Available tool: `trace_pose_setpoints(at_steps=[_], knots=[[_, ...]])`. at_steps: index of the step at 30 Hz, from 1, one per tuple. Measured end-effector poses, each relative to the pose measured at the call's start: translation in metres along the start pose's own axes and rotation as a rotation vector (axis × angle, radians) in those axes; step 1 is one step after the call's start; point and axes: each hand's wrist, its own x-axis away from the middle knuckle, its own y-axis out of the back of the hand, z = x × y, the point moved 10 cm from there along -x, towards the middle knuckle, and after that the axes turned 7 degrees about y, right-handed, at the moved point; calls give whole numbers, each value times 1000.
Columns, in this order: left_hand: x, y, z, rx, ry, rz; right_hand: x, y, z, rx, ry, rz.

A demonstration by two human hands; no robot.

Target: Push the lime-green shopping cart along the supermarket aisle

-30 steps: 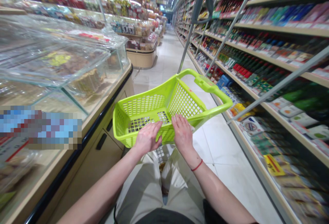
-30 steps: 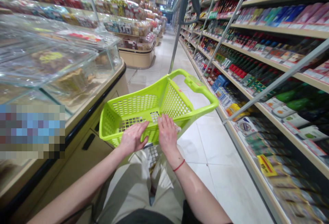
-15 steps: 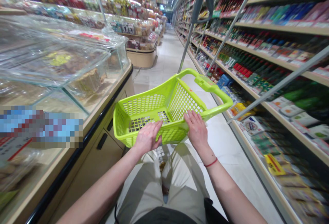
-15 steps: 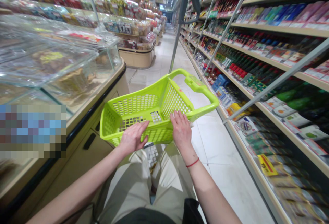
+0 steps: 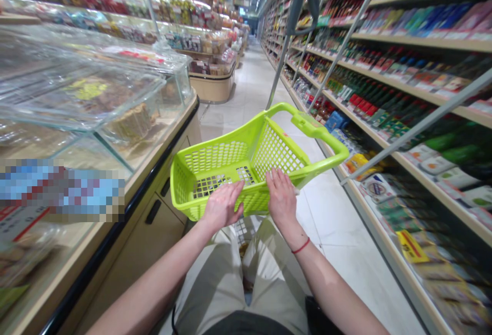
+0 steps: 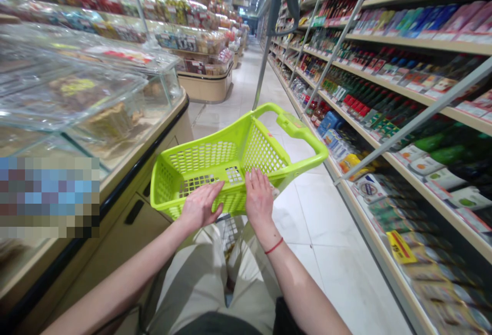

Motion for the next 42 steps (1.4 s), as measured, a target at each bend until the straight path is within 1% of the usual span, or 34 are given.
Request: trace_pose_setpoints(at_steps=[3, 6, 9, 12, 14, 16, 22, 24, 27, 30, 37, 42], knots=[[0, 2, -1, -1, -2, -13, 1, -8, 22, -54, 42, 7], [-1, 3, 0, 2, 5, -28, 1, -13, 36, -86, 95, 23], [0, 3, 0, 0, 5, -32, 2, -16, 40, -105, 118, 54], [0, 3, 0, -4, 3, -30, 2, -15, 35, -111, 129, 79], [0, 3, 0, -1, 4, -26, 1, -11, 28, -91, 131, 82], [0, 3, 0, 4, 3, -25, 1, -6, 14, -51, 124, 81], [0, 3, 1, 9, -2, -34, -3, 19, -50, 105, 59, 61], [0, 3, 1, 2, -2, -36, -4, 28, -68, 142, 28, 44], [0, 4, 0, -9, -1, -42, -3, 34, -79, 172, -24, 12], [0, 3, 0, -13, -1, -40, -1, 30, -71, 160, -49, -7], [0, 2, 1, 4, 10, -20, 1, 8, -31, 46, -29, 21], [0, 1, 1, 16, 11, -12, 2, 0, -6, -2, -2, 16]])
